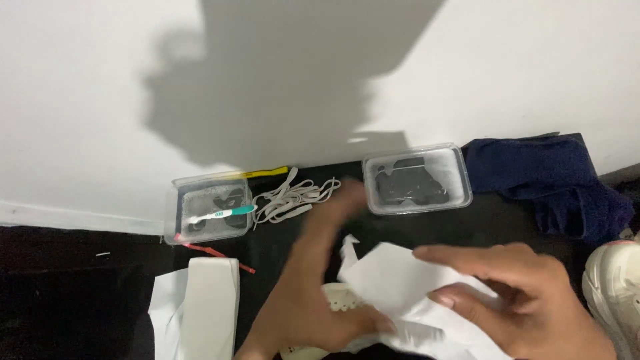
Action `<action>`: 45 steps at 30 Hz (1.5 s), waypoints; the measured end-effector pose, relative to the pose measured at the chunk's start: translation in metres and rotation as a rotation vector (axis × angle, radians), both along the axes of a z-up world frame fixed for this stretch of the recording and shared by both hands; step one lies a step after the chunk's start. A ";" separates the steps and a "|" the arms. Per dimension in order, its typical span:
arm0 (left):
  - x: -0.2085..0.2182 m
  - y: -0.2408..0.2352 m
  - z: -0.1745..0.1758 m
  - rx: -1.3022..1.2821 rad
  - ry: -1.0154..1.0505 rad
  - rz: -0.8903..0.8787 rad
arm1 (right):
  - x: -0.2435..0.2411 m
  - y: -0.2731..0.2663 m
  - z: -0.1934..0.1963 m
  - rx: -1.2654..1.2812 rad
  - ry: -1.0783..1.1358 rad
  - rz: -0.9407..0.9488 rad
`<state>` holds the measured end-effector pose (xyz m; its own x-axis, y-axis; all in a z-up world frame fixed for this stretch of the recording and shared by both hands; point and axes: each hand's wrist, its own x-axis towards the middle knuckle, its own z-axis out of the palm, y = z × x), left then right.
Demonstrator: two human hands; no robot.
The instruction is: Stuffing the inside of a white sneaker with tissues to maintain its shape.
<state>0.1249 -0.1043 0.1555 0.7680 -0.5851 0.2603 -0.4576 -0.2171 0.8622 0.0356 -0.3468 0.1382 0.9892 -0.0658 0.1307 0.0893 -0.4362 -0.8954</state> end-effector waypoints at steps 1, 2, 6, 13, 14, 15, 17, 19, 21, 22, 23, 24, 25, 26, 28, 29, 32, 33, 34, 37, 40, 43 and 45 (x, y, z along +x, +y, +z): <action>0.001 0.001 -0.003 0.040 0.169 -0.084 | 0.004 -0.003 -0.002 0.026 -0.056 0.050; 0.002 0.002 -0.005 0.080 0.337 -0.171 | 0.008 -0.006 -0.004 0.052 -0.112 0.100; -0.013 0.010 -0.031 -0.113 0.600 -0.056 | 0.011 0.002 -0.051 0.706 0.226 -0.257; -0.011 0.021 -0.031 -0.041 0.499 0.205 | -0.019 0.044 -0.074 1.068 0.215 -0.456; -0.011 0.025 -0.032 0.021 0.466 0.225 | -0.013 0.044 -0.064 0.938 0.050 -0.301; -0.011 0.030 -0.033 0.021 0.464 0.222 | -0.017 0.037 -0.064 0.939 0.047 -0.303; -0.012 0.040 -0.035 0.143 0.564 0.212 | -0.026 0.023 -0.063 0.548 0.151 -0.116; -0.015 0.052 -0.032 0.385 0.634 0.215 | -0.033 0.016 -0.064 0.325 0.094 -0.113; -0.012 0.058 -0.028 0.629 0.699 0.218 | -0.040 0.012 -0.053 0.105 0.036 -0.107; -0.007 0.058 -0.025 0.220 0.419 -0.096 | -0.043 0.010 -0.043 0.080 0.129 -0.094; -0.002 0.058 -0.022 -0.182 0.127 -0.404 | -0.048 0.009 -0.032 0.056 0.224 -0.082; -0.005 0.059 -0.016 -0.181 0.130 -0.401 | -0.043 0.013 -0.023 0.057 0.227 -0.079; -0.007 0.059 -0.011 -0.180 0.078 -0.373 | -0.039 0.015 -0.015 0.084 -0.093 0.103; -0.010 0.059 -0.006 -0.178 0.026 -0.345 | -0.034 0.018 -0.006 0.109 -0.412 0.286; -0.012 0.064 0.015 -0.098 0.004 -0.351 | -0.043 -0.024 -0.049 0.020 -0.175 0.415; -0.013 0.066 0.026 -0.018 -0.016 -0.362 | -0.049 -0.044 -0.070 -0.068 0.068 0.530; -0.026 0.063 0.048 0.100 0.085 -0.304 | -0.045 -0.006 -0.006 0.430 -0.246 0.417; -0.029 0.057 0.041 0.100 0.085 -0.306 | -0.042 -0.001 -0.007 0.429 -0.247 0.415; -0.033 0.050 0.033 0.053 -0.033 -0.221 | -0.039 0.005 -0.008 0.234 -0.269 0.374; -0.037 0.046 0.034 0.042 -0.209 -0.136 | -0.029 0.016 -0.024 -0.119 -0.336 0.308; -0.036 0.048 0.038 0.040 -0.267 -0.109 | -0.021 0.012 -0.029 -0.099 -0.315 0.200; -0.034 0.050 0.017 -0.028 -0.224 -0.020 | -0.013 -0.002 -0.036 0.256 -0.171 0.138; -0.029 0.046 0.012 -0.060 -0.186 0.033 | -0.011 -0.003 -0.053 0.428 -0.100 0.148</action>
